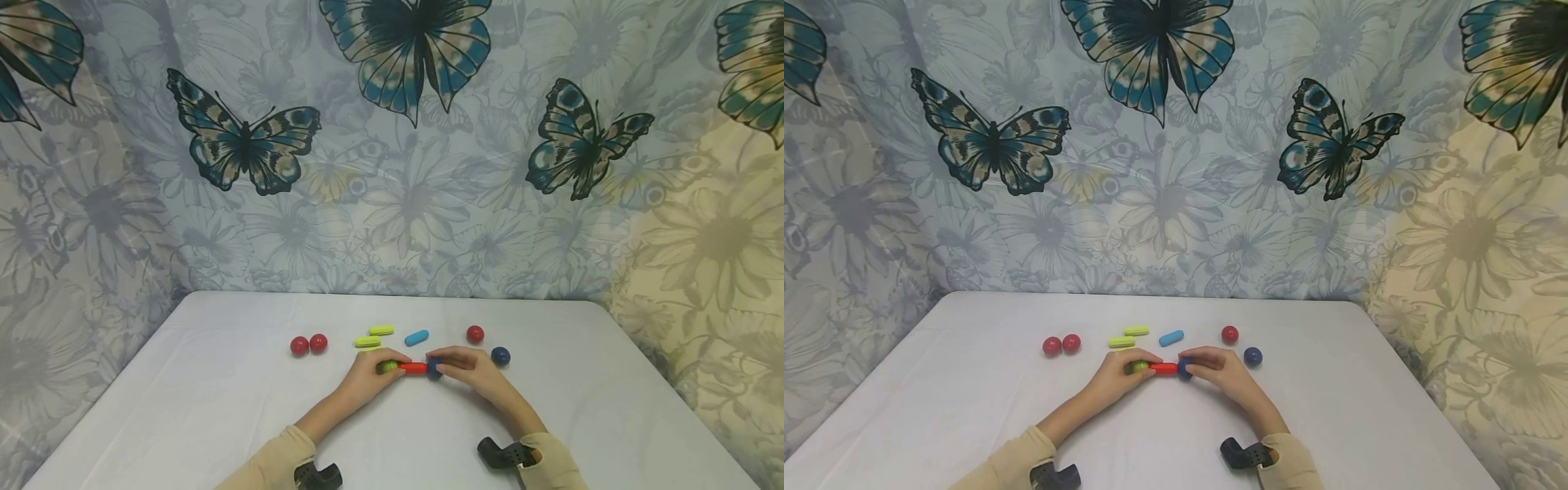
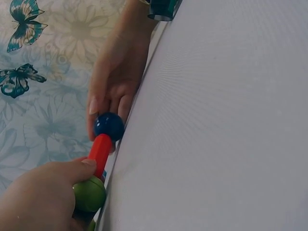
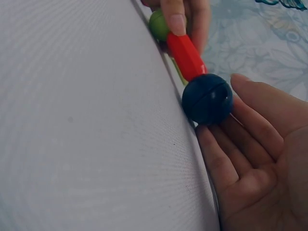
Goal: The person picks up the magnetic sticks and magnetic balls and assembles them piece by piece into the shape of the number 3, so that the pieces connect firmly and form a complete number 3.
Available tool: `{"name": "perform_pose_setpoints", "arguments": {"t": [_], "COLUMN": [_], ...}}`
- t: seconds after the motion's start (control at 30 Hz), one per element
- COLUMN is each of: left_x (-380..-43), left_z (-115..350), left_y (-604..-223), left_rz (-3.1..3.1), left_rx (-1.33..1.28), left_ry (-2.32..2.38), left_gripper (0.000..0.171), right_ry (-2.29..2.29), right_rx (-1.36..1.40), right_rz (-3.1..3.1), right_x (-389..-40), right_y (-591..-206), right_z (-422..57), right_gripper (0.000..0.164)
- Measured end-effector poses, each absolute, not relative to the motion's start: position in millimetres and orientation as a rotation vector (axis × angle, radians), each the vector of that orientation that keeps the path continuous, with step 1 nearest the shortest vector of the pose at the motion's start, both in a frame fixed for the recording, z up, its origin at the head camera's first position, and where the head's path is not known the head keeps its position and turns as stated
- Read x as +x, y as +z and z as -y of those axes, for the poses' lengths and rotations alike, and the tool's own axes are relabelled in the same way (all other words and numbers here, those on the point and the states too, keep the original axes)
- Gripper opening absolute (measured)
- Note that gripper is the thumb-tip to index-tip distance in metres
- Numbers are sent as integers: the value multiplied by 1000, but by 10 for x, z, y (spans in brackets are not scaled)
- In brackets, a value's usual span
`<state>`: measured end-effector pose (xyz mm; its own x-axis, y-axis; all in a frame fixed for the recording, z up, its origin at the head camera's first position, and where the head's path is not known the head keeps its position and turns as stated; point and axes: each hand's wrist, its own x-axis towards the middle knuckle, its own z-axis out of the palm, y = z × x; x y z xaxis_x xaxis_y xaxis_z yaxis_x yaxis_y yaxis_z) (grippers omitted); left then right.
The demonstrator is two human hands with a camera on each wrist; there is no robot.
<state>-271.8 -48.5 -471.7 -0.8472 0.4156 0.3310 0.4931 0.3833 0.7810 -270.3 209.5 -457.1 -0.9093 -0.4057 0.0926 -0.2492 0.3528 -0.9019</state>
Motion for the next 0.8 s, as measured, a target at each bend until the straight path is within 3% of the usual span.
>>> {"name": "perform_pose_setpoints", "arguments": {"t": [0.43,0.8], "left_x": [-2714,-2729], "left_z": [509,488], "left_y": [-4729,-4766], "left_rz": [2533,2511], "left_rx": [-810,-816], "left_ry": [-1530,-1576], "left_gripper": [21,20], "right_ry": [-1610,-1569], "right_rx": [-527,-394], "right_rz": [-2578,-2698], "right_x": [-2712,-2794], "right_y": [-4560,-4507], "right_z": [-2051,-1926], "right_gripper": [34,45]}}
